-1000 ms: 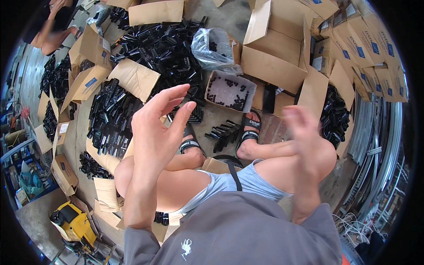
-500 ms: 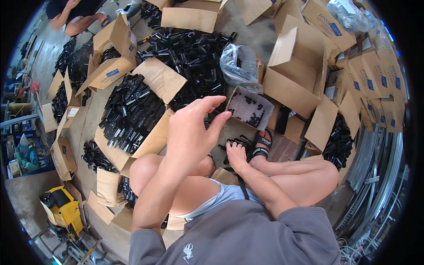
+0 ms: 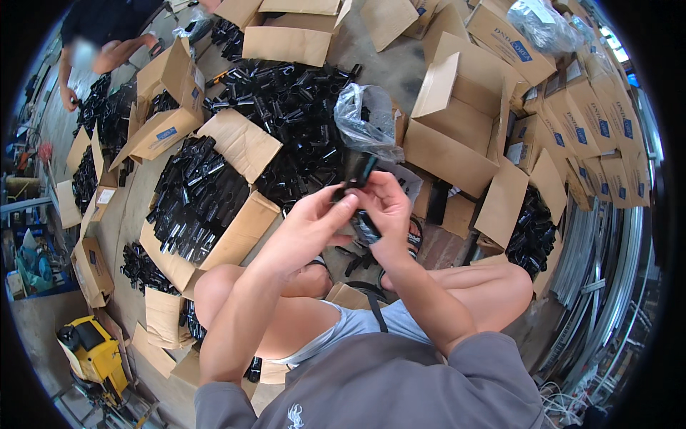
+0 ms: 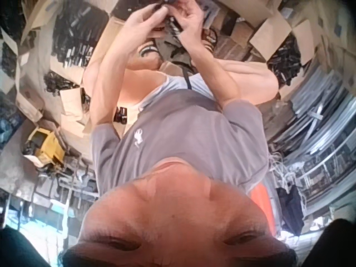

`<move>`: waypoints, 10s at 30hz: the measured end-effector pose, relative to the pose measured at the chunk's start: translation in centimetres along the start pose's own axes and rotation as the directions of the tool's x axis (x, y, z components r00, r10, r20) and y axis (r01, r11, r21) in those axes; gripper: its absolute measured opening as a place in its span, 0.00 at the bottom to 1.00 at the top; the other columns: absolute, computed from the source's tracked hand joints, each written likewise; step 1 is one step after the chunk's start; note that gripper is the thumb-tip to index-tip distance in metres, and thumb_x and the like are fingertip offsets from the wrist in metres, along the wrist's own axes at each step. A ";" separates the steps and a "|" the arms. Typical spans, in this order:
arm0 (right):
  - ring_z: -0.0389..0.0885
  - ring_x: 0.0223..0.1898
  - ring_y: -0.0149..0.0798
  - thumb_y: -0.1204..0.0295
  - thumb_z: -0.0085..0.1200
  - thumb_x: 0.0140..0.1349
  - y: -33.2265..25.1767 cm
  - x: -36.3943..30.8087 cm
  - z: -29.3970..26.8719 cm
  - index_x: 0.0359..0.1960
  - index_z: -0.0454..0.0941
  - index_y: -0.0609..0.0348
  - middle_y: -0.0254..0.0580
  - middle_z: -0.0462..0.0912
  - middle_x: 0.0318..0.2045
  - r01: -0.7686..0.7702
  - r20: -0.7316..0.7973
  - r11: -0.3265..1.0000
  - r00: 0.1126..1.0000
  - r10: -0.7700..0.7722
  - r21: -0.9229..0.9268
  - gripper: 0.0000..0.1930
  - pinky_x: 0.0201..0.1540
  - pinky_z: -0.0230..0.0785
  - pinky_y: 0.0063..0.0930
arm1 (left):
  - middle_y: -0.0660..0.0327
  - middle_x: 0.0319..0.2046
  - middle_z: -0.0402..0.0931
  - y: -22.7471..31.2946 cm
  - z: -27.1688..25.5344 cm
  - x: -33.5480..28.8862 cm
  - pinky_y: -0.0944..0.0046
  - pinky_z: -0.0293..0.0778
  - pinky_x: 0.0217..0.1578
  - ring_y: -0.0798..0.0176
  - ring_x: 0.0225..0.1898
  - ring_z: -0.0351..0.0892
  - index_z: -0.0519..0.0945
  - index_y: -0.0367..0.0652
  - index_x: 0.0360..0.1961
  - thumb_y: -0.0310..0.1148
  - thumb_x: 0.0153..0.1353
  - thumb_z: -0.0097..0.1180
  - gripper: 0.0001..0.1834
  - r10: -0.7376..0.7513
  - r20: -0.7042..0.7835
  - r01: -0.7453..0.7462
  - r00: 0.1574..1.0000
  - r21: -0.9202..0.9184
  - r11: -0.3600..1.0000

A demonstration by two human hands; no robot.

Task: The person sits on the floor and assembles black metal components by hand, taking small metal pieces from a container and fitting them into larger black brackets, then placing the finished assemblies into cardboard boxes.

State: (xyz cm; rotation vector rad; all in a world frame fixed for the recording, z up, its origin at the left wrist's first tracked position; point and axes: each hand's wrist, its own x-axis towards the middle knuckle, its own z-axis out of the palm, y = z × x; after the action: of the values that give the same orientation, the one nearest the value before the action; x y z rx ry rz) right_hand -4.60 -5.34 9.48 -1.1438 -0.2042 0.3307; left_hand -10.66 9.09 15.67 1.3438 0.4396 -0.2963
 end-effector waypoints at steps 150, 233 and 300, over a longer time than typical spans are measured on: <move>0.84 0.46 0.32 0.79 0.70 0.58 -7.7 2.3 3.2 0.58 0.74 0.60 0.41 0.84 0.47 -0.113 -0.077 0.981 0.989 0.127 0.156 0.26 0.52 0.80 0.28 | 0.58 0.45 0.84 2.5 0.6 -0.8 0.68 0.80 0.50 0.70 0.45 0.84 0.80 0.29 0.53 0.24 0.63 0.66 0.18 0.372 -0.121 -0.376 0.920 -0.006 0.927; 0.80 0.55 0.65 0.72 0.48 0.68 20.0 30.7 -11.7 0.45 0.80 0.66 0.66 0.82 0.51 -0.309 -0.307 0.037 0.950 0.062 -0.950 0.12 0.59 0.72 0.54 | 0.59 0.37 0.87 6.8 -3.0 0.3 0.67 0.83 0.36 0.63 0.35 0.88 0.87 0.45 0.46 0.32 0.49 0.77 0.21 0.727 -0.342 -0.351 0.595 0.704 0.618; 0.82 0.53 0.36 0.81 0.58 0.67 -9.4 2.7 4.0 0.61 0.72 0.69 0.47 0.82 0.52 -0.042 0.233 0.994 0.972 0.017 0.104 0.21 0.56 0.80 0.33 | 0.63 0.44 0.86 5.0 -1.3 -2.6 0.75 0.76 0.37 0.77 0.38 0.81 0.85 0.41 0.54 0.24 0.63 0.68 0.18 0.536 -0.290 -0.581 0.793 -0.095 0.808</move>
State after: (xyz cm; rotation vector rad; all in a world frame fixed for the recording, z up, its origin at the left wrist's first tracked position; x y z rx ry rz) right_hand -1.96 -4.43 19.65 -1.0002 -0.3709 0.4968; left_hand -10.89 11.33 20.98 1.2737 0.2464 0.4111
